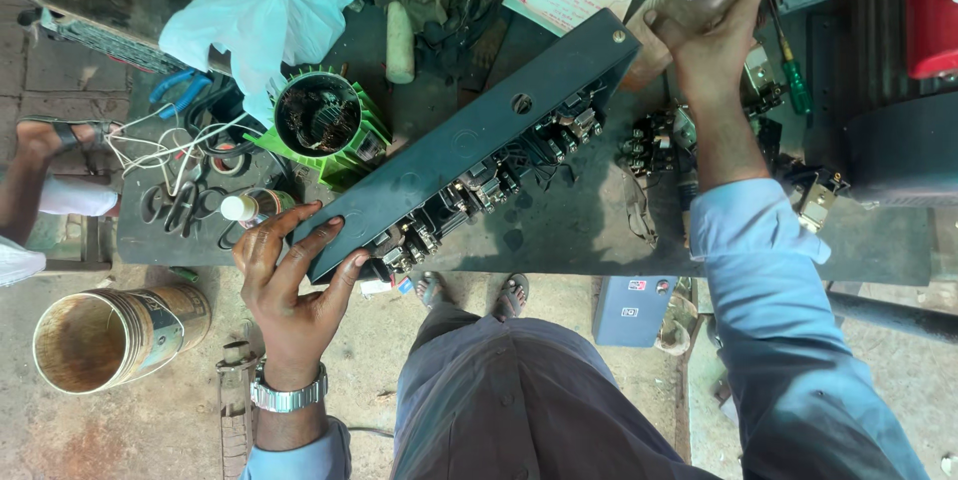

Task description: The person pours liquid from a plastic bottle onto the internal components of a black electrical box. They then use a green screwdriver to scrape and clean the contacts and terminals inside the box.

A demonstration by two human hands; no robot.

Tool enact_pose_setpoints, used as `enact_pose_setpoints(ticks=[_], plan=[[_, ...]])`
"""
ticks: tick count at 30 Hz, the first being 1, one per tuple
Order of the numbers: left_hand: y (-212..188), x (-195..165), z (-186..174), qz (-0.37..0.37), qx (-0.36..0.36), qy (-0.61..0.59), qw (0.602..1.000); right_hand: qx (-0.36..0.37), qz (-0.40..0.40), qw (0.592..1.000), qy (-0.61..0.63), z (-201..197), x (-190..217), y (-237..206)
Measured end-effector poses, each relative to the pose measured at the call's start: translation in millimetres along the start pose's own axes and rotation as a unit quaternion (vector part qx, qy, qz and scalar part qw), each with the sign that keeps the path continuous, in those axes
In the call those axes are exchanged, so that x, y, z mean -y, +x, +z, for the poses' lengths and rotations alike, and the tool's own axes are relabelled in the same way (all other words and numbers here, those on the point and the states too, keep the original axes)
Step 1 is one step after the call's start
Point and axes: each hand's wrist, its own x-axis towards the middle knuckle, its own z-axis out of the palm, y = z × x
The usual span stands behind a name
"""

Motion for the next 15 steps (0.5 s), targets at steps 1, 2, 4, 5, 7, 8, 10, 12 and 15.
enact_pose_setpoints(ticks=[1, 2, 4, 5, 7, 8, 10, 12, 15], plan=[[1.9, -1.5, 0.6, 0.0, -0.003, -0.002, 1.0, 0.006, 0.003, 1.0, -0.002, -0.1, -1.3, -1.6], [3.8, -3.0, 0.4, -0.002, -0.003, -0.003, 1.0, 0.011, 0.005, 1.0, -0.004, -1.2, -2.0, -2.1], [7.4, -6.1, -2.2, 0.002, 0.005, 0.003, 1.0, 0.015, 0.03, 0.999, 0.027, -3.4, 0.9, -3.1], [10.6, -6.6, -3.6, 0.009, 0.012, 0.009, 1.0, 0.015, 0.045, 0.998, 0.045, -5.4, 3.4, -4.3], [18.1, -7.7, -6.8, 0.026, 0.029, 0.029, 0.999, 0.006, 0.085, 0.993, 0.086, -10.7, 9.2, -6.8], [22.1, -8.0, -8.9, 0.035, 0.041, 0.04, 0.998, 0.019, 0.068, 0.995, 0.073, -15.7, 13.7, -11.0], [30.2, -8.7, -10.7, 0.048, 0.071, 0.05, 0.995, 0.019, 0.043, 0.999, 0.022, -29.3, 24.2, -23.6], [36.6, -9.0, -13.2, 0.05, 0.102, 0.052, 0.992, -0.024, 0.035, 0.996, -0.074, -49.6, 38.1, -46.6], [45.2, -5.6, -14.5, 0.05, 0.145, 0.038, 0.987, -0.128, 0.076, 0.982, -0.119, -84.9, 60.0, -96.4]])
